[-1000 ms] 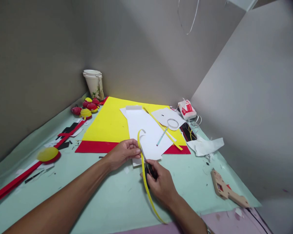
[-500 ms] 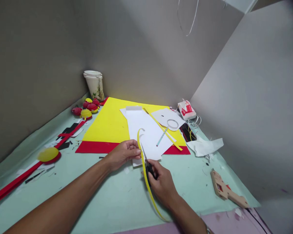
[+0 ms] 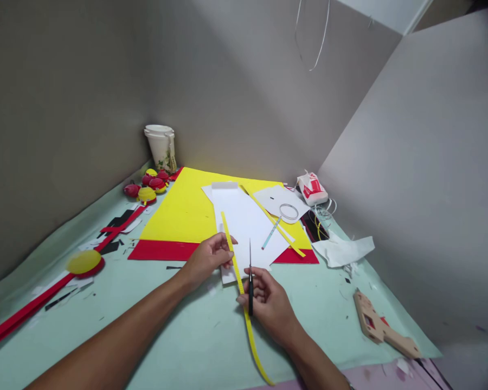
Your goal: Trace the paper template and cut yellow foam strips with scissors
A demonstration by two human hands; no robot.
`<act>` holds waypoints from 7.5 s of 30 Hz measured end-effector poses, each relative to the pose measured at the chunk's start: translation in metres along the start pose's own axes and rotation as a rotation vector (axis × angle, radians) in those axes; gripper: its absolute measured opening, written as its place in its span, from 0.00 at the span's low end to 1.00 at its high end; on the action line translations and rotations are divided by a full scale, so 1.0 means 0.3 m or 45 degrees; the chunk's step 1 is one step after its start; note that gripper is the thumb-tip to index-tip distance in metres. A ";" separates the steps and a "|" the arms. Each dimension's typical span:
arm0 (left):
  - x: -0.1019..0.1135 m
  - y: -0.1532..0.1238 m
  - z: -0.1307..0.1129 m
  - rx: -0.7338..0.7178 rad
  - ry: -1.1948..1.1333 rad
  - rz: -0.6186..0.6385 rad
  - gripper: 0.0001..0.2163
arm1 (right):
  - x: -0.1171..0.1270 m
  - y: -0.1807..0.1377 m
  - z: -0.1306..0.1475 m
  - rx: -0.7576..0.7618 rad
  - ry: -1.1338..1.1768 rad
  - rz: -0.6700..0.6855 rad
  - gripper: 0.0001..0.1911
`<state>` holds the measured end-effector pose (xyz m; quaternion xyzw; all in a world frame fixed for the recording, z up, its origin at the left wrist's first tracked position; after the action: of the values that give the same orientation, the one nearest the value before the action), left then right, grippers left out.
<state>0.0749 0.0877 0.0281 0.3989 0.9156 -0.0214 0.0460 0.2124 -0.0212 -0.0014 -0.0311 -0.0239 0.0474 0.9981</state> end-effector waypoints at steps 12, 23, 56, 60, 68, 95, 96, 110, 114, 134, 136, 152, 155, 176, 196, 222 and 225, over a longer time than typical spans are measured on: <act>0.043 0.006 0.012 -0.035 -0.016 -0.129 0.10 | -0.009 0.004 -0.005 -0.092 -0.102 0.089 0.23; 0.116 0.000 -0.012 -0.114 -0.005 -0.367 0.11 | -0.006 -0.003 0.009 -0.120 -0.151 0.232 0.21; 0.024 0.005 0.021 0.015 -0.374 0.200 0.08 | 0.053 0.003 -0.012 0.115 -0.109 -0.133 0.22; 0.026 0.010 0.028 -0.028 -0.363 0.126 0.08 | 0.033 -0.008 0.004 0.120 -0.425 -0.046 0.21; 0.038 0.019 0.034 -0.028 -0.336 0.026 0.11 | 0.017 -0.018 0.037 0.170 -0.570 0.056 0.19; 0.040 0.015 0.035 -0.051 -0.145 -0.045 0.09 | 0.016 -0.020 0.036 0.164 -0.607 0.062 0.19; 0.040 0.014 0.035 -0.050 -0.152 -0.045 0.09 | 0.017 -0.020 0.035 0.171 -0.615 0.059 0.19; 0.037 0.019 0.037 -0.064 -0.181 -0.028 0.09 | 0.021 -0.023 0.027 0.194 -0.665 0.030 0.20; 0.038 0.018 0.037 -0.065 -0.200 -0.023 0.10 | 0.018 -0.027 0.036 0.201 -0.673 0.047 0.19; 0.040 0.022 0.039 0.003 -0.300 0.008 0.13 | 0.018 -0.032 0.041 0.303 -0.784 0.015 0.20; 0.040 0.022 0.040 0.009 -0.311 0.010 0.13 | 0.017 -0.033 0.044 0.299 -0.780 0.017 0.20; 0.036 0.016 0.038 0.057 -0.407 0.057 0.12 | 0.021 -0.032 0.024 0.336 -0.797 0.003 0.20; 0.036 0.017 0.037 0.067 -0.419 0.077 0.11 | 0.019 -0.033 0.029 0.334 -0.801 0.005 0.20; 0.037 0.020 0.056 0.107 -0.415 0.113 0.08 | 0.017 -0.037 0.025 0.351 -0.844 -0.019 0.20; 0.011 0.014 0.051 0.130 -0.360 0.184 0.08 | 0.010 -0.024 0.045 0.214 -0.722 0.014 0.20; -0.002 0.011 0.055 0.157 -0.396 0.218 0.08 | 0.018 -0.024 0.045 0.218 -0.677 0.012 0.20; -0.003 0.011 0.056 0.170 -0.397 0.213 0.08 | 0.012 -0.024 0.051 0.233 -0.687 0.032 0.19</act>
<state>0.0792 0.0881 0.0115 0.4676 0.8576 -0.1397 0.1624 0.2160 -0.0270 0.0146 0.0725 -0.2840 0.0684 0.9536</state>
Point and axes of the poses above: each hand's wrist, its own y-axis towards the middle knuckle, its own x-axis out of the back of the hand, z = x × y, the point moved 4 cm from there along y, towards the middle knuckle, and after that the axes turned 14 degrees about z, right-handed, at the moved point
